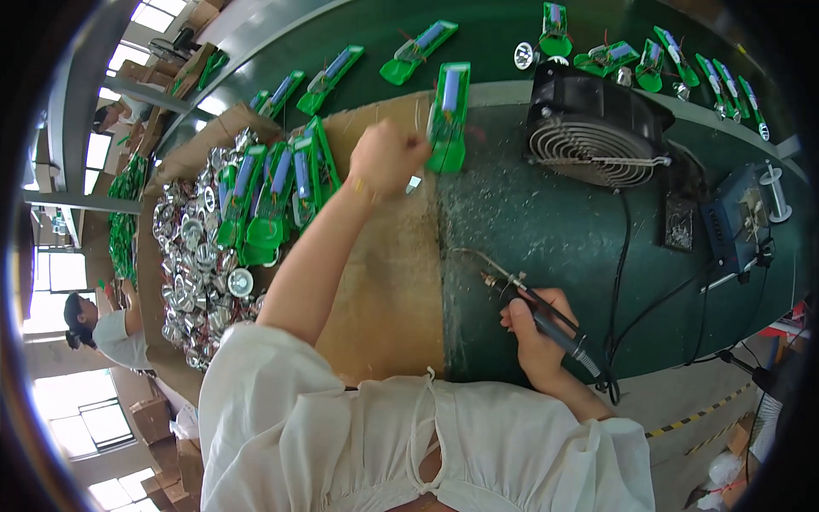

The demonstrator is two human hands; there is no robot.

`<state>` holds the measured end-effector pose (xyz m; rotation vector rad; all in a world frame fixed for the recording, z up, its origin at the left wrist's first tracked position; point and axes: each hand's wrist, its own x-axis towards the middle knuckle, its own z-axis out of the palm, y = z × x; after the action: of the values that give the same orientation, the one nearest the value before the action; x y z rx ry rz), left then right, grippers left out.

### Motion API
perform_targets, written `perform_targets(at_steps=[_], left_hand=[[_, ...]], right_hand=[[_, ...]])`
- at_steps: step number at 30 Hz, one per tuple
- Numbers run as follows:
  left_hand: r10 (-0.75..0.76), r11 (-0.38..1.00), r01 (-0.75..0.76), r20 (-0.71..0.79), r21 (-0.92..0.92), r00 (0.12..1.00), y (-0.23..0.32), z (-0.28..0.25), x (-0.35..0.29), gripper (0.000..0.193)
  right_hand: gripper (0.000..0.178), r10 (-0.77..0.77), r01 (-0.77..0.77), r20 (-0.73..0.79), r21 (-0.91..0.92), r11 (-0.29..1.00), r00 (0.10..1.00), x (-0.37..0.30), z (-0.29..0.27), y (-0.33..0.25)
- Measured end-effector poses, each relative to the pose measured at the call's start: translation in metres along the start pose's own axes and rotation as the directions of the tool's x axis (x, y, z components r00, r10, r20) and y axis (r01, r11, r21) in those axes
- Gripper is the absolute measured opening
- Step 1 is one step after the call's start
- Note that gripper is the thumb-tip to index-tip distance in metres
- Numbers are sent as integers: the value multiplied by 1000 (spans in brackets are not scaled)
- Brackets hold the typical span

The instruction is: Soldering wires onto battery-powered device components at a factory workbench.

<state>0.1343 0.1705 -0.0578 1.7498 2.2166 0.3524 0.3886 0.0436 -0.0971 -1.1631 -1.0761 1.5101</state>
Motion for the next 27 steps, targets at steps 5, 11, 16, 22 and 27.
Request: perform_targets(at_steps=[5,11,16,22,27], left_hand=[[53,993,-101,-532,-62,845,3,-3,122,22],[85,985,-69,-93,157,992,-42,0,157,52],[27,974,-30,15,224,1000,-31,-27,107,54],[153,876,-192,123,443,981,-34,-66,-13,66],[225,943,-170,-173,285,959,7,-87,26,46]], right_hand=[[13,32,-32,8,-25,999,999,0,5,1],[15,154,-154,9,-44,987,988,3,4,-2],[16,49,-48,35,-18,999,998,5,3,-1],[15,86,-86,38,13,996,996,8,3,-7],[15,59,-58,22,-20,998,998,11,5,-1]])
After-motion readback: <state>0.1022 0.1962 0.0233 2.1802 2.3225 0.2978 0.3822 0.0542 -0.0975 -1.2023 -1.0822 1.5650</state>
